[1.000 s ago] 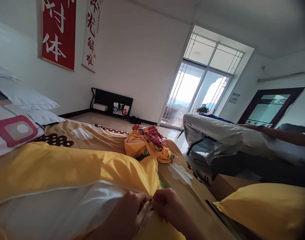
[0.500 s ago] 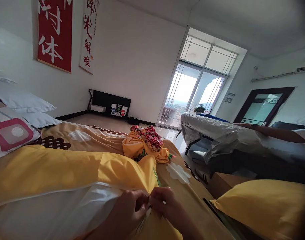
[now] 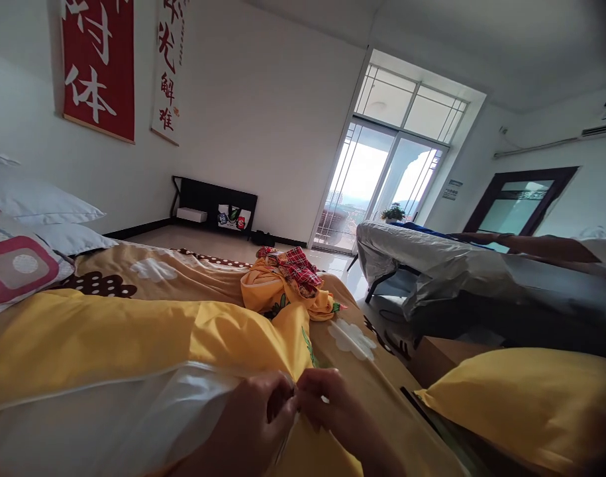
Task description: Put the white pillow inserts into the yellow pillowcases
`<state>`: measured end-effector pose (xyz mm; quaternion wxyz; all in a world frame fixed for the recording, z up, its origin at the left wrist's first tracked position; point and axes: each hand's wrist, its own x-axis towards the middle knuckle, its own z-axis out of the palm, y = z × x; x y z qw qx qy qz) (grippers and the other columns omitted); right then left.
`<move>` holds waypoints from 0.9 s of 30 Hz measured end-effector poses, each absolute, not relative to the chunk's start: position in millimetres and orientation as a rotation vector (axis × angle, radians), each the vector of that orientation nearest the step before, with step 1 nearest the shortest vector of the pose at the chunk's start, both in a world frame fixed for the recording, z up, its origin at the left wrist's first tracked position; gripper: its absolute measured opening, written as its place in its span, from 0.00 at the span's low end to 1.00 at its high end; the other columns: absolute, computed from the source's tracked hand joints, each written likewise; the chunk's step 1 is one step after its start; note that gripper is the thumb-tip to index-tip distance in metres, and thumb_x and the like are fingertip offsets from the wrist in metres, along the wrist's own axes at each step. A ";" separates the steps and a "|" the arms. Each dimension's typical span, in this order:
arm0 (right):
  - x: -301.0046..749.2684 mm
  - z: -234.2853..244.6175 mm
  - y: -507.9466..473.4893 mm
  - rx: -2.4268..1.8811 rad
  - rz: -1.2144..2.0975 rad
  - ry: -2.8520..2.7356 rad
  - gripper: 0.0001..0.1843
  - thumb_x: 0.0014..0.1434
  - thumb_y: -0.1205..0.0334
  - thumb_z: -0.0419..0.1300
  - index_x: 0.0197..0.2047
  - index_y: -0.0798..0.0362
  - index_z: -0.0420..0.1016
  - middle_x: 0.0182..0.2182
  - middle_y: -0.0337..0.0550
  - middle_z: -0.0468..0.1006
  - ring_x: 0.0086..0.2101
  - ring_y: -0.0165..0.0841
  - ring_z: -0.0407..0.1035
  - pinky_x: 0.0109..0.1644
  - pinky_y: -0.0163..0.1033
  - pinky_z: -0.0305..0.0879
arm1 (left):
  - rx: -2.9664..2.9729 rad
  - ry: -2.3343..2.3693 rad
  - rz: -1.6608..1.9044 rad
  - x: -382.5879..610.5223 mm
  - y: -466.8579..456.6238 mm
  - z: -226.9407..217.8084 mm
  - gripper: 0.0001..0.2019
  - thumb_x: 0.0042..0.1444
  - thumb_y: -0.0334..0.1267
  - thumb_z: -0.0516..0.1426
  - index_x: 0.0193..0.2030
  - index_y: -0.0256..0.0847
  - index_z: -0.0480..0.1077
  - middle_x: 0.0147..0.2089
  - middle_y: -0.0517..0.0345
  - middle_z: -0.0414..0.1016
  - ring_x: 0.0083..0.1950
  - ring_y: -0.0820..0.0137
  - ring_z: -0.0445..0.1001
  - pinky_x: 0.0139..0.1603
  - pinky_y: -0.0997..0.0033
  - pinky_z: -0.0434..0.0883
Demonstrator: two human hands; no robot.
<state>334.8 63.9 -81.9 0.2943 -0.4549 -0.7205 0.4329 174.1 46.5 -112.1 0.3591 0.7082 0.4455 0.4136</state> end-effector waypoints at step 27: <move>345.8 -71.0 49.6 -1.261 0.590 -2.077 0.11 0.57 0.58 0.56 0.43 0.49 0.73 0.40 0.41 0.75 0.34 0.31 0.68 0.41 0.34 0.61 | 1.680 1.057 1.114 169.1 44.8 -103.1 0.18 0.63 0.49 0.47 0.27 0.41 0.60 0.26 0.64 0.63 0.31 0.73 0.58 0.34 0.75 0.59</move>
